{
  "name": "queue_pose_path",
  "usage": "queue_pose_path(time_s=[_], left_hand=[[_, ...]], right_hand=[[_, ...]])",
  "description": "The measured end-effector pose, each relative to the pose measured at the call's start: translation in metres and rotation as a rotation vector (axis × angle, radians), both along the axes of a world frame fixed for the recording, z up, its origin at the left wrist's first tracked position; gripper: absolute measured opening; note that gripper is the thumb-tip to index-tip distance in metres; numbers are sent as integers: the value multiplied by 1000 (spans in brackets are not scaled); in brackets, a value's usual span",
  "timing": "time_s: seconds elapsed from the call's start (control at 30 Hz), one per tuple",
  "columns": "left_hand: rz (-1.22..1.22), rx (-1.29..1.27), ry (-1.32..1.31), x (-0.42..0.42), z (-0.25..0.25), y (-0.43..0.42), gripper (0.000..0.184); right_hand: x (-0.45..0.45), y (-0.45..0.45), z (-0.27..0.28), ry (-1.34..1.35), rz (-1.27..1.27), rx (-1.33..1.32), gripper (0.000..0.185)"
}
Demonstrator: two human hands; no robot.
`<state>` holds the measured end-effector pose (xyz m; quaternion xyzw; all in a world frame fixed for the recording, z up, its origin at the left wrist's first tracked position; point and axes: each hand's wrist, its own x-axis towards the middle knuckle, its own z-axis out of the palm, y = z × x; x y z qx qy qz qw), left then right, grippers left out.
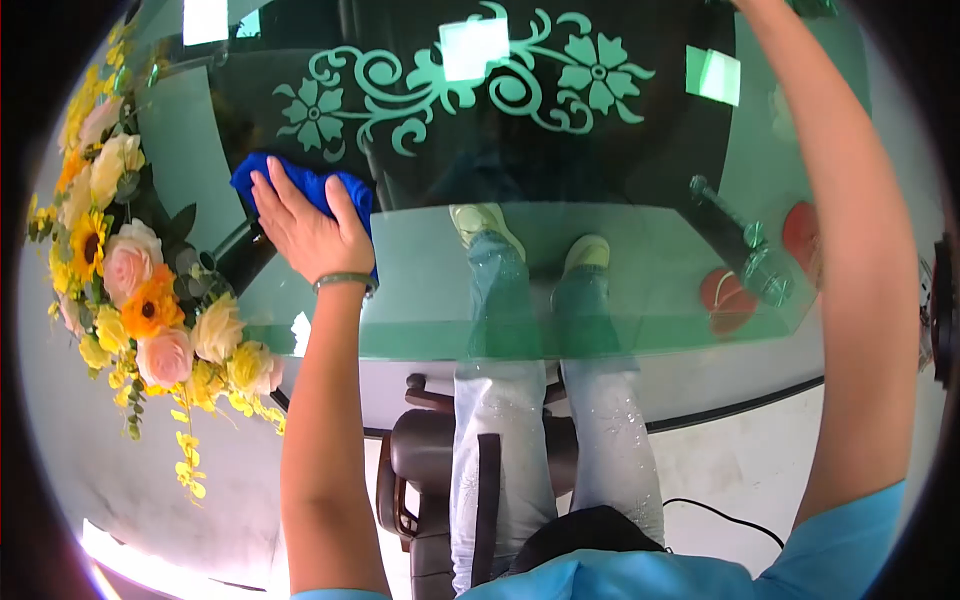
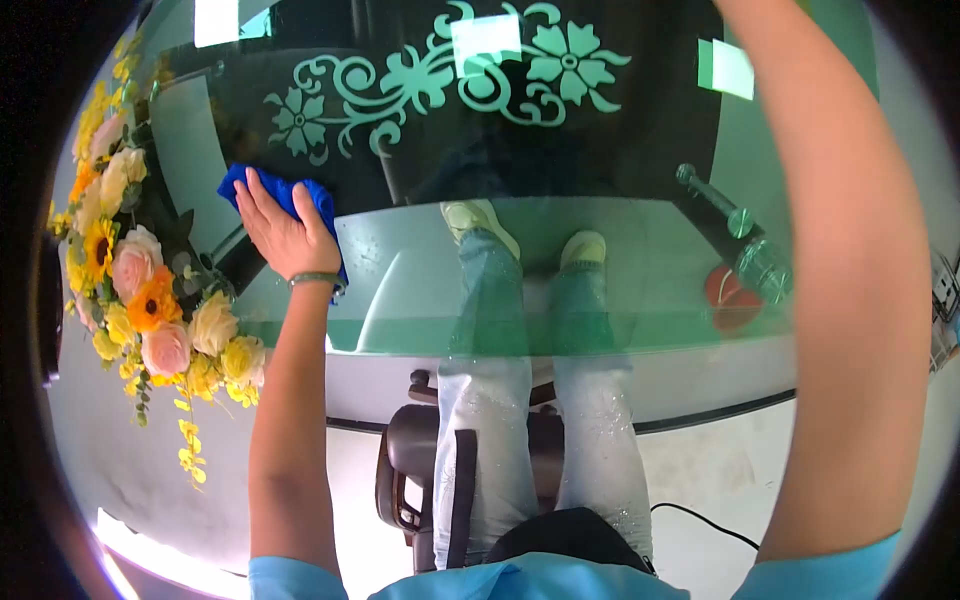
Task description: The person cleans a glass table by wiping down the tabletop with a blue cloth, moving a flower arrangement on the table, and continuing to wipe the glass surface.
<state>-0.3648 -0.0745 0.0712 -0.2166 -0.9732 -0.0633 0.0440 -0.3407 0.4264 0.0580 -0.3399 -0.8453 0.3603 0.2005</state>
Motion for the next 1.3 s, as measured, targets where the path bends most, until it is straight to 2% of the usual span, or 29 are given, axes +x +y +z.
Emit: queue_pose_path(time_s=[0.07, 0.13, 0.17, 0.27, 0.33, 0.47, 0.57, 0.7, 0.83, 1.3], left_hand=[[14, -2, -6, 1, -1, 0, 65], [22, 19, -10, 1, -2, 1, 66], [27, 22, -22, 1, -2, 1, 67], [27, 11, -23, -1, -3, -2, 69], [12, 12, -5, -2, -5, -2, 68], [-13, 6, 25, -4, -6, -2, 67], [-22, 4, 23, -4, -8, -3, 68], [-18, -4, 19, -4, -10, -6, 69], [-10, -15, 16, -6, -10, -6, 69], [-73, -44, -17, -4, -1, -5, 68]], right_hand=[[36, -3, 3, 392, -22, -55, 49], [108, -60, 44, 204, 88, -46, 55], [148, -85, 40, 173, 34, -79, 37], [230, -186, 65, -53, 187, 169, 31], [276, -224, 71, -235, 132, 144, 35], [329, -256, 69, -387, -8, 205, 43], [348, -261, 61, -420, -93, 270, 48], [365, -265, 21, -396, -265, 273, 49], [349, -274, 7, -535, -425, 414, 49], [343, -276, 19, -613, -444, 398, 54]])
